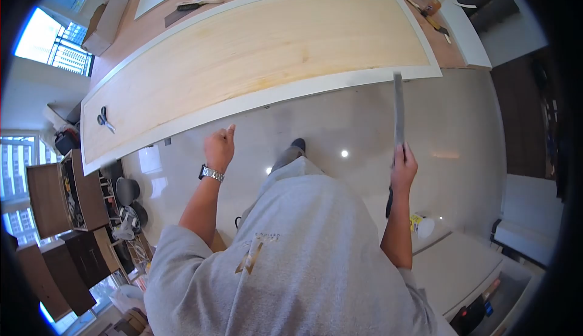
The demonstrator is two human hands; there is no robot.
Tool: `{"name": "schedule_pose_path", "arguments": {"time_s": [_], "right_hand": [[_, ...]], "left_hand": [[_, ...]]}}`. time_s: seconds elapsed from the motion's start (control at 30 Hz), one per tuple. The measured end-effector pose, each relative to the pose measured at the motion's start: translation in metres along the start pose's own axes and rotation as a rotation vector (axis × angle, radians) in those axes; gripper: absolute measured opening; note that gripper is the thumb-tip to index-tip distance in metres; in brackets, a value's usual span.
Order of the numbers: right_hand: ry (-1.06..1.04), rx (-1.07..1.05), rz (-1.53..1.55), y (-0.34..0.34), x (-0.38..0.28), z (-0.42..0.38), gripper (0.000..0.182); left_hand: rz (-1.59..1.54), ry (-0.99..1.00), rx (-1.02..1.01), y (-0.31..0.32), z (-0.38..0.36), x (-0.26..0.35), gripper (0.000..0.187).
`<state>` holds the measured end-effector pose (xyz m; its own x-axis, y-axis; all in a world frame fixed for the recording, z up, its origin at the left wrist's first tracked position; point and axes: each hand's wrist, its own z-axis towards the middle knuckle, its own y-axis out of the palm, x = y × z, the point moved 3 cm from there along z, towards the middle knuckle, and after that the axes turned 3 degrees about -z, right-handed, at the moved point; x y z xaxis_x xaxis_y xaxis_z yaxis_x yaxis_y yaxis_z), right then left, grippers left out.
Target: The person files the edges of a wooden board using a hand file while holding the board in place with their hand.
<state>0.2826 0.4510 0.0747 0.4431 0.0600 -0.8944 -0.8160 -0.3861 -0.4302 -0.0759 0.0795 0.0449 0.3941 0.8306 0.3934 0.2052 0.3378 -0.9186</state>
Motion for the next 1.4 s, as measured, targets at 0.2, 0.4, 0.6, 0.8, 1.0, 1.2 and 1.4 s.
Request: {"name": "schedule_pose_path", "arguments": {"time_s": [0.2,0.4,0.6,0.8,1.0,1.2,1.4], "right_hand": [[-0.175,-0.274,0.193,0.113,-0.106,0.073,0.032],[-0.133,-0.484,0.467,0.206,-0.171,0.069,0.033],[-0.110,-0.609,0.680,0.256,-0.183,0.086,0.025],[-0.083,-0.861,0.418,0.282,-0.185,0.092,0.033],[-0.404,-0.824,0.057,0.255,-0.131,0.189,0.037],[-0.653,-0.419,-0.297,0.178,-0.071,0.332,0.040],[-1.041,-0.412,-0.846,0.141,-0.055,0.346,0.053]], "left_hand": [[-0.642,0.081,-0.068,0.030,-0.010,0.076,0.038],[-1.048,0.307,-0.225,0.028,0.028,0.207,0.063],[-1.423,0.038,-0.340,0.035,0.064,0.205,0.051],[-1.202,-0.215,0.036,0.024,0.056,0.188,0.033],[-0.858,-0.550,-0.067,0.044,0.042,0.136,0.042],[-0.701,-0.652,-0.084,0.031,0.032,0.185,0.047],[-0.594,-0.686,-0.105,0.048,0.062,0.215,0.037]]}}
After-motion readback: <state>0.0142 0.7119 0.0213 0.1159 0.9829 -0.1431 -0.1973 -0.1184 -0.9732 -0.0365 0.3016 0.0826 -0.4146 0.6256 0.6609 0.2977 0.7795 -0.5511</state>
